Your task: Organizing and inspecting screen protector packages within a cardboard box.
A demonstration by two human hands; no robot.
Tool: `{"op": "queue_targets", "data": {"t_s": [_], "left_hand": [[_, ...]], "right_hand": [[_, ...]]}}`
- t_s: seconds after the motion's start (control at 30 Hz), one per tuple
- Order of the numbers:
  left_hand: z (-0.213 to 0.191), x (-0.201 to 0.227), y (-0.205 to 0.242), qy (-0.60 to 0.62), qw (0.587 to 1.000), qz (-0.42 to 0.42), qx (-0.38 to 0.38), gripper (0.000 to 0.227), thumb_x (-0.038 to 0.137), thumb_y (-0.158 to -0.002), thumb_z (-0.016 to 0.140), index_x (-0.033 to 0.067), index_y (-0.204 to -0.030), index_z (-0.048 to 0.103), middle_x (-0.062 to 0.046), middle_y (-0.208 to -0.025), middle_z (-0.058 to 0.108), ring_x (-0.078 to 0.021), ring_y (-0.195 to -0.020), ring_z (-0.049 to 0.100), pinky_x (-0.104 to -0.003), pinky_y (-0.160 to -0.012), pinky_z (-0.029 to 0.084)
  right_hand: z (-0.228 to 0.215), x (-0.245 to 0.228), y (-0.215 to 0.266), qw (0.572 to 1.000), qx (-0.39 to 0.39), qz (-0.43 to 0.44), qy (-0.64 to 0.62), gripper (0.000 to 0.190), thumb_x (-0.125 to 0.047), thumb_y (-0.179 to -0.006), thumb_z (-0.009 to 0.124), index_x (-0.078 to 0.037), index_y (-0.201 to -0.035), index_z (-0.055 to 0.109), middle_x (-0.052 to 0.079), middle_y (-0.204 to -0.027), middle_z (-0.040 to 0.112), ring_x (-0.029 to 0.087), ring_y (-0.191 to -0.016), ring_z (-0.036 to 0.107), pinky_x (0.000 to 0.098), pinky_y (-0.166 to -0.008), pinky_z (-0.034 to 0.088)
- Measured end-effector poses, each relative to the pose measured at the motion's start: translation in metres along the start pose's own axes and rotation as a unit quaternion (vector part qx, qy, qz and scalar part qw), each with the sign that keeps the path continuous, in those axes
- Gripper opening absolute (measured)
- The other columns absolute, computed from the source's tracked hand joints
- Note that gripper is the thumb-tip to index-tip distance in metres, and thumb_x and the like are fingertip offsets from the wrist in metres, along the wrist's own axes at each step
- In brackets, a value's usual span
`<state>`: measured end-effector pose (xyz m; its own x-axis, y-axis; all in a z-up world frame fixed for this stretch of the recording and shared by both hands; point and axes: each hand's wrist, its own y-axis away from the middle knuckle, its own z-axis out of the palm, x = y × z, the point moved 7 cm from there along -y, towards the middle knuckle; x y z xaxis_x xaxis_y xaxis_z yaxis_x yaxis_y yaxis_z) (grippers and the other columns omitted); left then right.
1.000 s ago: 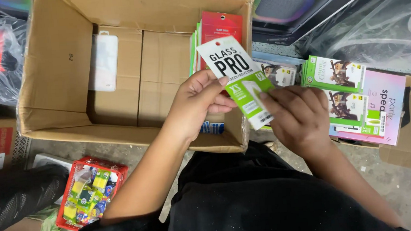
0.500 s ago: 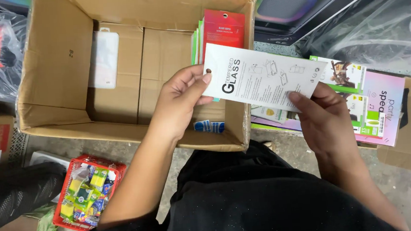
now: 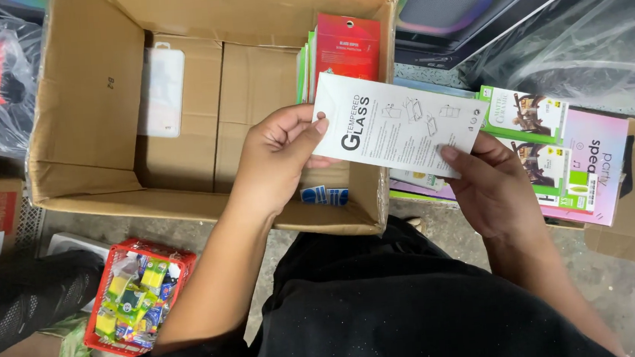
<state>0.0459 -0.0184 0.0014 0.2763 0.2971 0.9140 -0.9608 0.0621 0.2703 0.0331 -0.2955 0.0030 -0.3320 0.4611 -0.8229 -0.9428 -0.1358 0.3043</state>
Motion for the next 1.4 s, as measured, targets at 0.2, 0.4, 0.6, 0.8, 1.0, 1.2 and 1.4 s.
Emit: {"op": "queue_targets", "data": {"t_s": [0.2, 0.4, 0.6, 0.8, 1.0, 1.2, 1.4], "left_hand": [[0.002, -0.003, 0.0, 0.029, 0.999, -0.008, -0.011, 0.025, 0.011, -0.102, 0.063, -0.0005, -0.123, 0.068, -0.01, -0.107, 0.077, -0.0146, -0.09, 0.074, -0.028, -0.072, 0.062], [0.027, 0.0, 0.003, 0.069, 0.996, -0.035, -0.039, 0.027, 0.013, -0.101, 0.063, -0.0024, -0.122, 0.067, -0.012, -0.102, 0.076, -0.0201, -0.085, 0.077, -0.031, -0.075, 0.065], [0.076, -0.006, 0.012, 0.07, 0.994, -0.048, -0.069, 0.037, 0.017, -0.101, 0.062, -0.0015, -0.134, 0.064, -0.011, -0.104, 0.075, -0.0195, -0.086, 0.075, -0.031, -0.074, 0.063], [0.123, -0.038, 0.016, 0.169, 0.982, -0.059, -0.056, 0.042, 0.021, -0.103, 0.06, 0.0012, -0.14, 0.059, -0.01, -0.124, 0.068, -0.0172, -0.102, 0.069, -0.033, -0.088, 0.059], [0.181, -0.056, 0.021, 0.048, 0.998, 0.013, -0.042, 0.039, 0.023, -0.109, 0.055, -0.0028, -0.138, 0.061, -0.011, -0.133, 0.067, -0.0144, -0.112, 0.066, -0.036, -0.099, 0.057], [0.239, -0.113, 0.015, 0.099, 0.994, 0.001, -0.046, 0.036, 0.025, -0.113, 0.048, -0.0019, -0.132, 0.062, -0.017, -0.122, 0.071, -0.024, -0.11, 0.073, -0.036, -0.101, 0.057], [0.308, -0.158, 0.014, 0.126, 0.988, 0.005, -0.084, 0.023, 0.011, -0.112, 0.052, 0.0001, -0.132, 0.052, -0.013, -0.121, 0.067, -0.0228, -0.114, 0.071, -0.034, -0.101, 0.055]], "right_hand": [[-0.047, 0.005, -0.004, 0.992, 0.031, -0.118, 0.021, 0.02, 0.002, -0.116, 0.052, 0.007, -0.131, 0.064, 0.007, -0.105, 0.068, 0.01, -0.089, 0.054, 0.0241, -0.082, 0.041], [0.027, -0.072, 0.035, 0.783, 0.058, -0.382, 0.487, 0.045, 0.009, -0.093, 0.062, 0.001, -0.135, 0.052, 0.014, -0.128, 0.048, 0.02, -0.111, 0.057, 0.0266, -0.09, 0.054], [-0.027, -0.078, 0.06, 0.749, 0.039, -0.427, 0.504, 0.024, 0.013, -0.105, 0.066, -0.001, -0.124, 0.07, 0.013, -0.141, 0.048, 0.024, -0.12, 0.058, 0.0306, -0.104, 0.051], [-0.087, -0.099, 0.079, 0.781, 0.09, -0.389, 0.481, 0.023, 0.014, -0.105, 0.067, -0.002, -0.119, 0.073, 0.008, -0.121, 0.058, 0.018, -0.113, 0.058, 0.0251, -0.102, 0.047], [-0.143, -0.118, 0.095, 0.807, 0.091, -0.371, 0.45, 0.01, 0.008, -0.111, 0.071, 0.001, -0.117, 0.069, 0.01, -0.115, 0.063, 0.017, -0.102, 0.057, 0.0245, -0.09, 0.045], [-0.237, -0.115, 0.099, 0.939, 0.105, -0.279, 0.172, 0.007, 0.008, -0.116, 0.063, 0.004, -0.121, 0.063, 0.011, -0.109, 0.069, 0.017, -0.09, 0.067, 0.028, -0.086, 0.057], [-0.314, -0.124, 0.108, 0.952, 0.173, -0.233, 0.101, 0.014, 0.006, -0.111, 0.063, 0.004, -0.124, 0.065, 0.01, -0.108, 0.07, 0.015, -0.087, 0.066, 0.0281, -0.079, 0.055]]}}
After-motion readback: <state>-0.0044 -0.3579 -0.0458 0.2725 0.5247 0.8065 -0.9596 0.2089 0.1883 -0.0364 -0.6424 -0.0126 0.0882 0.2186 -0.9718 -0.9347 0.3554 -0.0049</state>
